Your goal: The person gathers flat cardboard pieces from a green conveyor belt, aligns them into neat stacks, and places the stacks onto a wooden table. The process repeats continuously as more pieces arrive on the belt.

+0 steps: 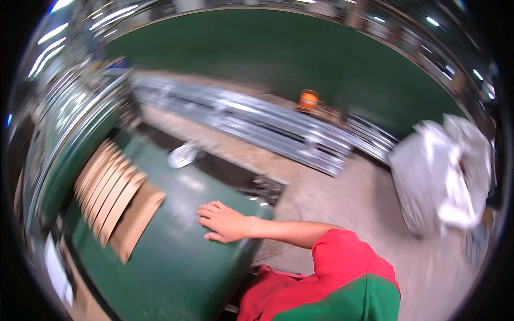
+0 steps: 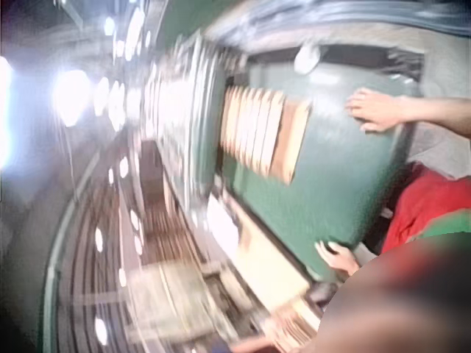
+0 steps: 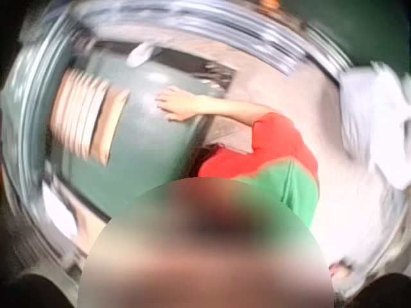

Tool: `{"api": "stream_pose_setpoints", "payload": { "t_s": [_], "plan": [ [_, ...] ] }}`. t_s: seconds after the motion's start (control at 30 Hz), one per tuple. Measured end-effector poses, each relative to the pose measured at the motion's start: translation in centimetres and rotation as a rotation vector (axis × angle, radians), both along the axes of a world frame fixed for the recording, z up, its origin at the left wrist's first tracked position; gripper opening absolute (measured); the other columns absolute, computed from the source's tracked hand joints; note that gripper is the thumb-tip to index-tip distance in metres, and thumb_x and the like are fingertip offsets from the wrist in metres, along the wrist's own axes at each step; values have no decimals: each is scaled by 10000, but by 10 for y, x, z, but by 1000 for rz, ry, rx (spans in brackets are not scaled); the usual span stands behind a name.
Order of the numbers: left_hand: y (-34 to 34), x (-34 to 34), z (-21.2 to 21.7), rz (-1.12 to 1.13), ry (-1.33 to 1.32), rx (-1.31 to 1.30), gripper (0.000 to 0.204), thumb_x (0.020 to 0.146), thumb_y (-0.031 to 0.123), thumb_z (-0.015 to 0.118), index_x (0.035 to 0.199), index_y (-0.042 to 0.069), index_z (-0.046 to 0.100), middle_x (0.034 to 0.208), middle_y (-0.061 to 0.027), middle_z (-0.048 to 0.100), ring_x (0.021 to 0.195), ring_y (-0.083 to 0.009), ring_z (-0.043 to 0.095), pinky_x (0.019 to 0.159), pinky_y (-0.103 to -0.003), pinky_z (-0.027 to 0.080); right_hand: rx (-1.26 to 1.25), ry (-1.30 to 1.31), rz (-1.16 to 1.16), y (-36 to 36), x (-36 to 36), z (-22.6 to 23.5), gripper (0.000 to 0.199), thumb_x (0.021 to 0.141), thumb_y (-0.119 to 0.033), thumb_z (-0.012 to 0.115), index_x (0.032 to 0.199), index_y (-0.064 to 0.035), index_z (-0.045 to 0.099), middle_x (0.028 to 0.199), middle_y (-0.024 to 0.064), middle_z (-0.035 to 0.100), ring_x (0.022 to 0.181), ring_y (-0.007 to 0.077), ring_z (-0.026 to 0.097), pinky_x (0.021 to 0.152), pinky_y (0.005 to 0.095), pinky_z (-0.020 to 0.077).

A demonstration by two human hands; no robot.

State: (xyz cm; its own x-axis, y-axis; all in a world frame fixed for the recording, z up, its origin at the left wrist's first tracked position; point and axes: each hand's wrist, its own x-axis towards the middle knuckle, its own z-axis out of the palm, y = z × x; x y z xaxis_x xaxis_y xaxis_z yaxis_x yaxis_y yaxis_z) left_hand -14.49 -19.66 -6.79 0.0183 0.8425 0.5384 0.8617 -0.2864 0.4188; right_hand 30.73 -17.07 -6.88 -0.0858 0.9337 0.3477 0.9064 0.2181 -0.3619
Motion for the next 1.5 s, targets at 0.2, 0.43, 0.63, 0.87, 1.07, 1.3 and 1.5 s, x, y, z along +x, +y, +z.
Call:
{"api": "stream_pose_setpoints", "payload": {
  "t_s": [0.2, 0.43, 0.63, 0.87, 1.07, 1.3, 1.5],
  "plan": [
    [47, 109, 24, -524, -29, -72, 296, 1032, 156, 613, 1175, -80, 721, 1266, -261, 702, 1153, -396, 681, 1060, -452, 512, 325, 97, -330, -84, -19, -35, 528, 915, -346, 707, 1275, 27, 608, 1484, 235, 532, 1446, 410, 431, 1217, 547, 312],
    [177, 161, 46, -759, -34, 205, 276, 1052, 184, 626, 1099, -59, 747, 1111, -254, 742, 987, -385, 702, 903, -453, 556, 491, 159, -324, -86, -24, -66, 467, 860, -256, 679, 1224, 29, 621, 1392, 233, 586, 1394, 422, 478, 1208, 547, 325],
    [194, 161, 2, -579, -232, -66, 312, 1044, 233, 654, 1113, -59, 740, 1091, -256, 740, 968, -391, 694, 910, -467, 545, 464, 40, -363, -105, -29, -78, 546, 834, -264, 650, 1295, 13, 551, 1440, 237, 517, 1447, 427, 401, 1223, 583, 266],
    [181, 164, -3, -528, -234, -160, 331, 1035, 251, 670, 1118, -62, 736, 1081, -254, 740, 960, -393, 692, 909, -474, 542, 474, 31, -368, -107, -33, -89, 590, 843, -254, 631, 1358, 5, 503, 1487, 244, 457, 1475, 436, 355, 1238, 606, 223],
    [187, 155, -12, -472, -232, -202, 348, 1028, 267, 683, 1123, -65, 733, 1073, -253, 740, 953, -394, 689, 908, -481, 539, 471, 27, -384, -108, -36, -89, 589, 862, -234, 614, 1379, 10, 472, 1499, 247, 438, 1488, 434, 333, 1252, 602, 195],
    [189, 145, -9, -471, -278, -181, 392, 1011, 302, 706, 1132, -71, 725, 1061, -254, 740, 946, -395, 686, 910, -489, 535, 419, 21, -428, -107, -42, -90, 648, 885, -227, 608, 1481, -19, 463, 1588, 221, 396, 1524, 412, 295, 1277, 593, 153],
    [180, 162, -13, -713, -665, -582, 410, 1088, 251, 561, 1319, -72, 659, 1273, -195, 710, 1153, -295, 683, 1041, -410, 521, 533, -64, -548, -126, -48, -83, 593, 904, -236, 585, 1481, -110, 535, 1606, 158, 424, 1510, 389, 337, 1259, 585, 231]
  ]
}}
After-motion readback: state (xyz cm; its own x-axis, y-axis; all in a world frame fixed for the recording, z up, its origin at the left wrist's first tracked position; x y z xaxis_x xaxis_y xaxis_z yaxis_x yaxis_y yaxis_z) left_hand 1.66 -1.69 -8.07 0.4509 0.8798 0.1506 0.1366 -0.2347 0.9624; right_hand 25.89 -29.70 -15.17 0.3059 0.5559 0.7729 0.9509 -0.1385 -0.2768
